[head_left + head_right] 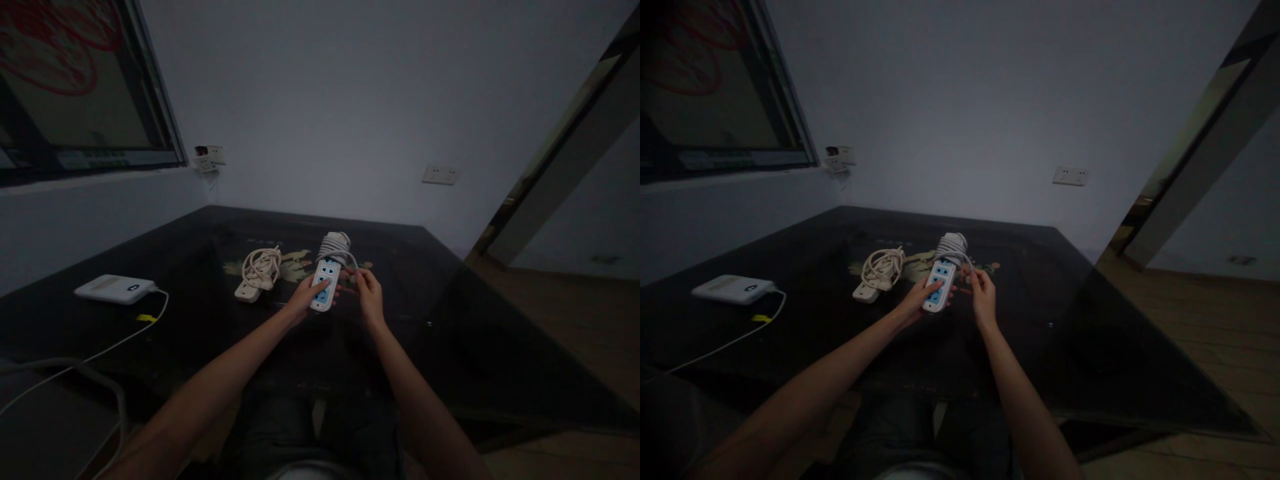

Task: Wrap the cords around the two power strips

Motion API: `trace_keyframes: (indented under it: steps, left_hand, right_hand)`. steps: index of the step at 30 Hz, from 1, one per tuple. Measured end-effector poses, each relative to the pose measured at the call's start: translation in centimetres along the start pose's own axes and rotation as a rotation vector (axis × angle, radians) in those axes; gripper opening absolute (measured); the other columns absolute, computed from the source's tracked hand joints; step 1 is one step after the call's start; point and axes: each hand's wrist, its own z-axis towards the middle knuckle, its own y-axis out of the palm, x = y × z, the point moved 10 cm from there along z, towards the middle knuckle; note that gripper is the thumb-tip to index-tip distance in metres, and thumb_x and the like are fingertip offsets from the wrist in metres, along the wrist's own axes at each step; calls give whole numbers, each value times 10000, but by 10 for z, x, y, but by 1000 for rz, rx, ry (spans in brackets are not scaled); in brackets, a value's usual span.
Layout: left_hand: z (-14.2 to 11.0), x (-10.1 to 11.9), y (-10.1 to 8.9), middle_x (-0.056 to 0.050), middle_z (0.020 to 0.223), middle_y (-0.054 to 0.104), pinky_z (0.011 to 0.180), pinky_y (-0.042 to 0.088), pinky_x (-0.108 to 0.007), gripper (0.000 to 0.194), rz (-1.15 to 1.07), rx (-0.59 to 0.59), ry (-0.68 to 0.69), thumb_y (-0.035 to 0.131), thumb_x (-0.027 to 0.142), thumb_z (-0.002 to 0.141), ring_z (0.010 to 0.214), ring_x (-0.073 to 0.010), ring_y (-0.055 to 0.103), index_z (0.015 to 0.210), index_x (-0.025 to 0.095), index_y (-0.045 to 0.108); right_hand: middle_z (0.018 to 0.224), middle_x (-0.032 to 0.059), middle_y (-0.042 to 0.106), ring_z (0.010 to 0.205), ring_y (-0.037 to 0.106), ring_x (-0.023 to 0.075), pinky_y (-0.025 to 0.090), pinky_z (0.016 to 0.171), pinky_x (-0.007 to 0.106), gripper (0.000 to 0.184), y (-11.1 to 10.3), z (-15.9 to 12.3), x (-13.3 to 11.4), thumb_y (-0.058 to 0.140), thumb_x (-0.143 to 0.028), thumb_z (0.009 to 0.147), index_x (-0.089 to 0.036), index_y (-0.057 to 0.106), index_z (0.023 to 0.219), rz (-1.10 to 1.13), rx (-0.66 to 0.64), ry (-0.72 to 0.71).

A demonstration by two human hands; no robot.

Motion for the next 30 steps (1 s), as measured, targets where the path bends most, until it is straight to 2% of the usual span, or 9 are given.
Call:
trace_keyframes:
  steps: [3, 5, 7, 11, 16, 19, 23, 27, 30]
  left_hand:
    - [5, -2, -11, -94, 851, 704, 567, 557, -304, 430, 72, 73, -10, 763, 293, 668, 654, -172, 659, 1020, 129, 577]
    - [8, -2, -18, -79, 838, 701, 567, 553, -305, 429, 124, 113, -9, 778, 278, 644, 650, -171, 656, 997, 133, 584]
    - [10, -2, -24, -66, 815, 698, 576, 549, -312, 427, 173, 143, -2, 785, 284, 628, 645, -173, 655, 977, 137, 589]
    - [13, -1, -31, -75, 832, 701, 620, 536, -322, 410, 276, 146, 13, 766, 324, 638, 684, -191, 662, 961, 135, 598]
    - [17, 10, -38, -77, 897, 699, 676, 510, -302, 358, 546, 170, 107, 710, 316, 684, 782, -203, 657, 973, 132, 605]
    - [15, 22, -32, -75, 924, 694, 724, 500, -313, 336, 766, 154, 224, 678, 305, 709, 841, -216, 646, 986, 129, 609]
    - [3, 38, -10, -65, 962, 689, 776, 487, -329, 332, 1104, 81, 410, 635, 286, 747, 880, -229, 641, 1051, 156, 612]
    - [-9, 40, 9, -55, 1075, 683, 836, 479, -348, 396, 1340, -11, 523, 625, 275, 762, 970, -245, 637, 1152, 219, 597]
    - [-13, 40, 13, -59, 1142, 665, 883, 467, -362, 431, 1396, -35, 576, 628, 246, 757, 1035, -250, 618, 1186, 237, 593]
  right_hand:
    - [801, 14, 652, 659, 627, 161, 522, 483, 255, 310, 2, 0, 9, 623, -499, 723, -199, 587, 792, 55, -20, 93]
    - [775, 11, 652, 645, 632, 156, 536, 507, 265, 339, 6, 0, 16, 643, -516, 698, -191, 583, 773, 72, -42, 152]
    - [788, 16, 663, 678, 641, 160, 555, 610, 300, 346, 8, 1, 20, 707, -479, 643, -182, 604, 788, 59, -67, 176]
    - [860, 32, 692, 809, 644, 182, 513, 804, 339, 437, 0, 8, 16, 812, -313, 509, -176, 639, 886, 10, -35, 99]
    - [897, 59, 675, 792, 632, 192, 504, 765, 353, 415, -18, 13, 1, 746, -372, 613, -166, 617, 949, -5, 58, 16]
    - [907, 52, 637, 800, 605, 182, 485, 733, 317, 360, -21, 9, -27, 681, -392, 699, -166, 604, 968, -122, 91, -143]
    - [902, 34, 590, 808, 569, 165, 453, 736, 288, 318, -23, -4, -55, 605, -403, 780, -171, 563, 992, -245, 176, -295]
    - [876, 25, 568, 777, 553, 153, 440, 716, 280, 324, -44, -9, -64, 596, -416, 788, -169, 532, 988, -262, 346, -338]
    - [803, -2, 554, 688, 534, 124, 437, 647, 255, 326, -68, -3, -53, 613, -427, 762, -174, 530, 951, -149, 458, -288]
